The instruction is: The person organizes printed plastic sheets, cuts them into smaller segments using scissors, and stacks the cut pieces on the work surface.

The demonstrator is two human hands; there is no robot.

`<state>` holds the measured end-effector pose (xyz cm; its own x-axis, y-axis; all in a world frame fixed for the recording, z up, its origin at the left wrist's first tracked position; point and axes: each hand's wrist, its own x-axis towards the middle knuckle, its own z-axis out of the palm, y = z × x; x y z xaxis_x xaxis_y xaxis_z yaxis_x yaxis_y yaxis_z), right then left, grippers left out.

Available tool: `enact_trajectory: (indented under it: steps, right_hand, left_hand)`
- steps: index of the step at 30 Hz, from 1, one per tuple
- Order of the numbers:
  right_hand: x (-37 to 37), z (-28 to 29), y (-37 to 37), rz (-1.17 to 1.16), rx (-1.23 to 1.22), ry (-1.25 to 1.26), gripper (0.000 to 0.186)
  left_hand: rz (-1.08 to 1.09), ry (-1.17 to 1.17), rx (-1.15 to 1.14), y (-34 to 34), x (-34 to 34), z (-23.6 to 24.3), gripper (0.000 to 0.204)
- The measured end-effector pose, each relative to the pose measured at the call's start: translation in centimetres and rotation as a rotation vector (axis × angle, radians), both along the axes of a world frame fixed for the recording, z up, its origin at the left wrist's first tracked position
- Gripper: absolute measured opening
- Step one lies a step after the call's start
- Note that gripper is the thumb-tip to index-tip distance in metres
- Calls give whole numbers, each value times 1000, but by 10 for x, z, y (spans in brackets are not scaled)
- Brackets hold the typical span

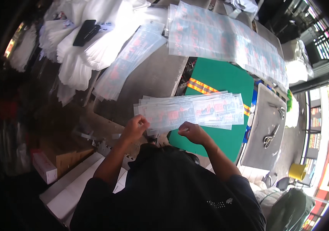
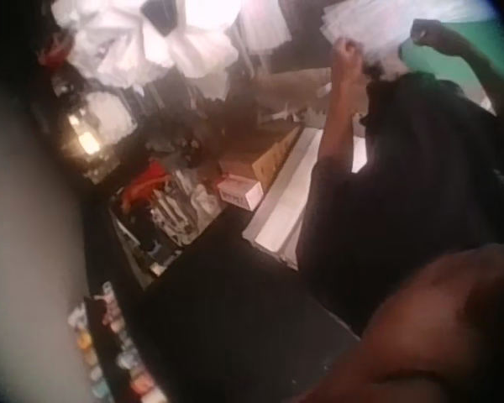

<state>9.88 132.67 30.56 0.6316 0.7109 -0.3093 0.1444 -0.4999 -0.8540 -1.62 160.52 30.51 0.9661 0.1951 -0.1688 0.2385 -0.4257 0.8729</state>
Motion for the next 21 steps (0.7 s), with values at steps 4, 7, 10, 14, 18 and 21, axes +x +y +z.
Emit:
enact_trajectory:
  steps: [4, 7, 10, 14, 18, 21]
  right_hand:
    - [-17, -4, 21, -170, -80, 692, 34]
    - [-52, -16, 36, -456, 36, 1018, 40]
    - [-73, -36, 54, -777, 330, 1197, 30]
    - [-73, -54, 79, -922, 446, 1271, 27]
    - [-71, -48, 89, -1088, 527, 1134, 19]
    - [-74, -45, 84, -1061, 489, 1065, 16]
  left_hand:
    - [-88, -77, 72, 18, 24, 3, 23]
    - [-213, -185, 176, 16, 50, -5, 28]
    - [-364, -319, 295, 3, 87, -18, 41]
    - [-502, -380, 577, -31, 144, -38, 68]
    - [-594, -391, 600, -56, 173, -51, 76]
    - [-651, -100, 696, -63, 172, -51, 74]
